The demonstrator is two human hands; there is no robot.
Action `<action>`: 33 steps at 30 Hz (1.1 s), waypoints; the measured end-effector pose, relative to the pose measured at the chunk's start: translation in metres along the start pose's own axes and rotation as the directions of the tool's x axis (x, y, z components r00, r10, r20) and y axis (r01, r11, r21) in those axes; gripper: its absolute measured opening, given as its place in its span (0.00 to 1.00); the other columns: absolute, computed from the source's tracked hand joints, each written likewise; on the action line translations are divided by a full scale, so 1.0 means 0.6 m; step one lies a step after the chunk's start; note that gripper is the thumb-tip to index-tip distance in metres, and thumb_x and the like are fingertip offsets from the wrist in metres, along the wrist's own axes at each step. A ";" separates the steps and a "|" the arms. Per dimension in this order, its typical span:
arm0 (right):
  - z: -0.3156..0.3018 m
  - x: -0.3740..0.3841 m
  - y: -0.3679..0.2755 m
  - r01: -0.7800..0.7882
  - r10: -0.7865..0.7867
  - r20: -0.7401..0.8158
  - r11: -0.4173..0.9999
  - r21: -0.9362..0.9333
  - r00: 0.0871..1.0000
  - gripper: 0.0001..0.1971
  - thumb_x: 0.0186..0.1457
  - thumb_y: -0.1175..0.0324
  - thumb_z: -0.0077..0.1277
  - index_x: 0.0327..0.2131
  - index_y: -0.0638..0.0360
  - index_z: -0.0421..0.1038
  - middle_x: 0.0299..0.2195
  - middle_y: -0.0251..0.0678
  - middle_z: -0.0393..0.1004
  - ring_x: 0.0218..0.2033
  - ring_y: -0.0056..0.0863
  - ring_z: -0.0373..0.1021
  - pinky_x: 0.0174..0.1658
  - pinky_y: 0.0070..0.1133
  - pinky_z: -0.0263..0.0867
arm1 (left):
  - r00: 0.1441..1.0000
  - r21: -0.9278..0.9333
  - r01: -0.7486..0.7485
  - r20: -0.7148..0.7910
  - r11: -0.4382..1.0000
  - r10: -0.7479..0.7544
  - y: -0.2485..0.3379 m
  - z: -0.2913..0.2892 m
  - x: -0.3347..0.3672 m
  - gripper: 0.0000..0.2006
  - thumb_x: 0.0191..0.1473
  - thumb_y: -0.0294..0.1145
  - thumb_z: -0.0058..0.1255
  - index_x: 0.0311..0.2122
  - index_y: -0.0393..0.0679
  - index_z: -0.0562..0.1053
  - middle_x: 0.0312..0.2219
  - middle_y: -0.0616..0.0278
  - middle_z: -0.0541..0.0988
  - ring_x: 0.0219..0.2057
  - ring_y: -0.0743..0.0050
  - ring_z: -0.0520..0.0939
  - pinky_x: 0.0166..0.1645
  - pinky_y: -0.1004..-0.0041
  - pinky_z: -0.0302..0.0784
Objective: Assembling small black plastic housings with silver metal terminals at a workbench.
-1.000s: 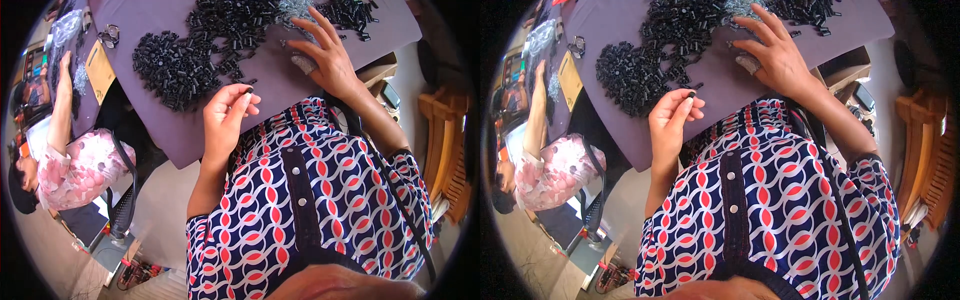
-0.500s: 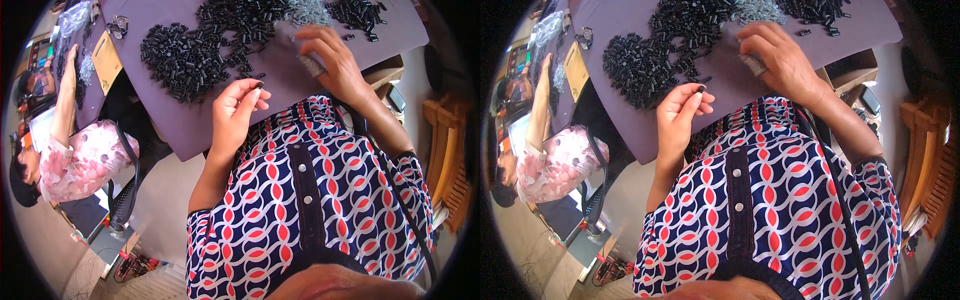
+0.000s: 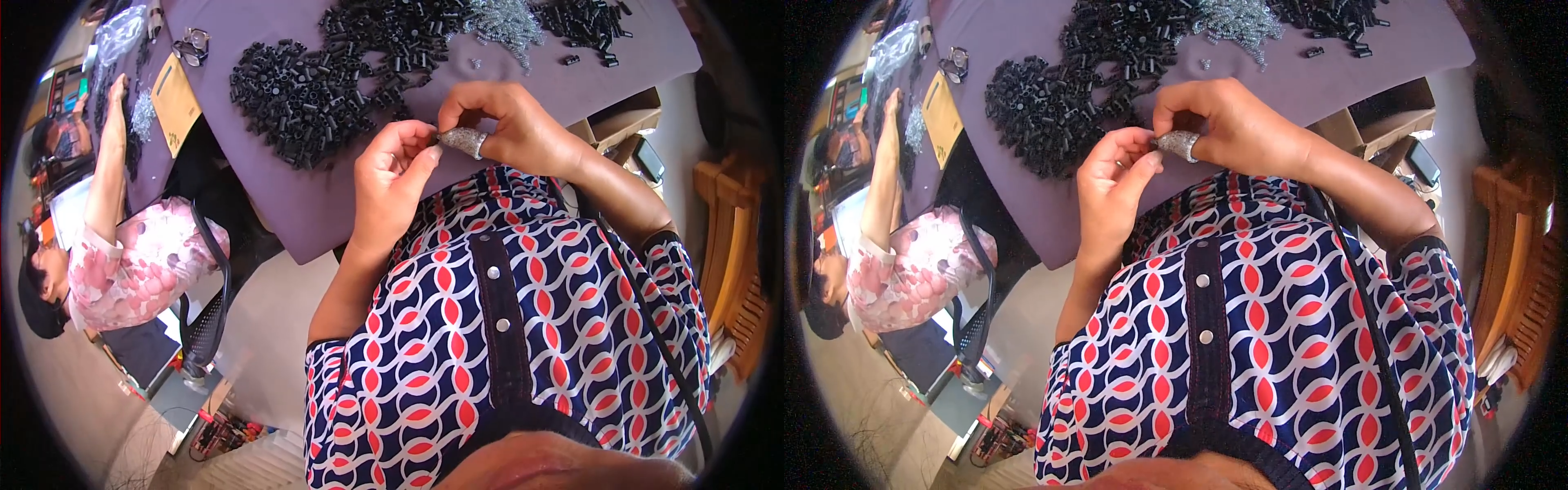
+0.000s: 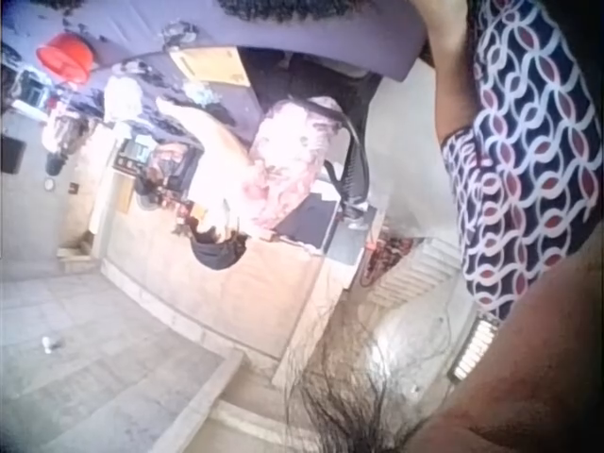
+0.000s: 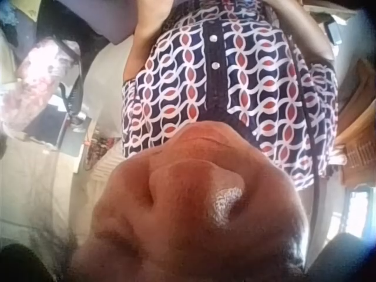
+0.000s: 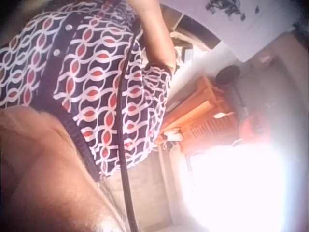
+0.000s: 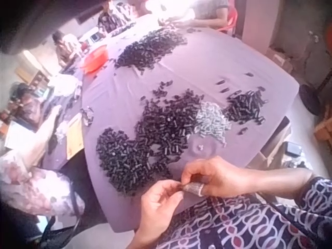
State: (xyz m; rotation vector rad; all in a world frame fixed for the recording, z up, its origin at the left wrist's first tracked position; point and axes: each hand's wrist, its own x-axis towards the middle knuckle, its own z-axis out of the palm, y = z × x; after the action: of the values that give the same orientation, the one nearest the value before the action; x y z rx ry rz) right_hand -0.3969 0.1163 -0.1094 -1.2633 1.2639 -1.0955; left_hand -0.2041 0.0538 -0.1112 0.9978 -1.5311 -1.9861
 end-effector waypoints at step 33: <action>-0.016 0.004 -0.003 0.020 -0.020 0.004 0.997 -0.076 1.000 0.12 0.46 0.86 0.54 0.36 0.66 0.71 0.30 0.33 0.75 0.34 0.18 0.71 0.39 0.19 0.70 | 0.983 -0.203 0.178 -0.001 0.963 -0.182 0.002 -0.005 0.007 0.08 0.60 0.26 0.53 0.43 0.35 0.75 0.31 0.58 0.82 0.30 0.73 0.83 0.37 0.76 0.79</action>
State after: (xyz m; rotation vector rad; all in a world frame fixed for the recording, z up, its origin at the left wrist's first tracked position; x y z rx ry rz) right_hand -0.4060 0.1135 -0.1069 -1.3368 1.3041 -1.0681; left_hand -0.2044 0.0489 -0.1117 1.0999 -1.2356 -2.1979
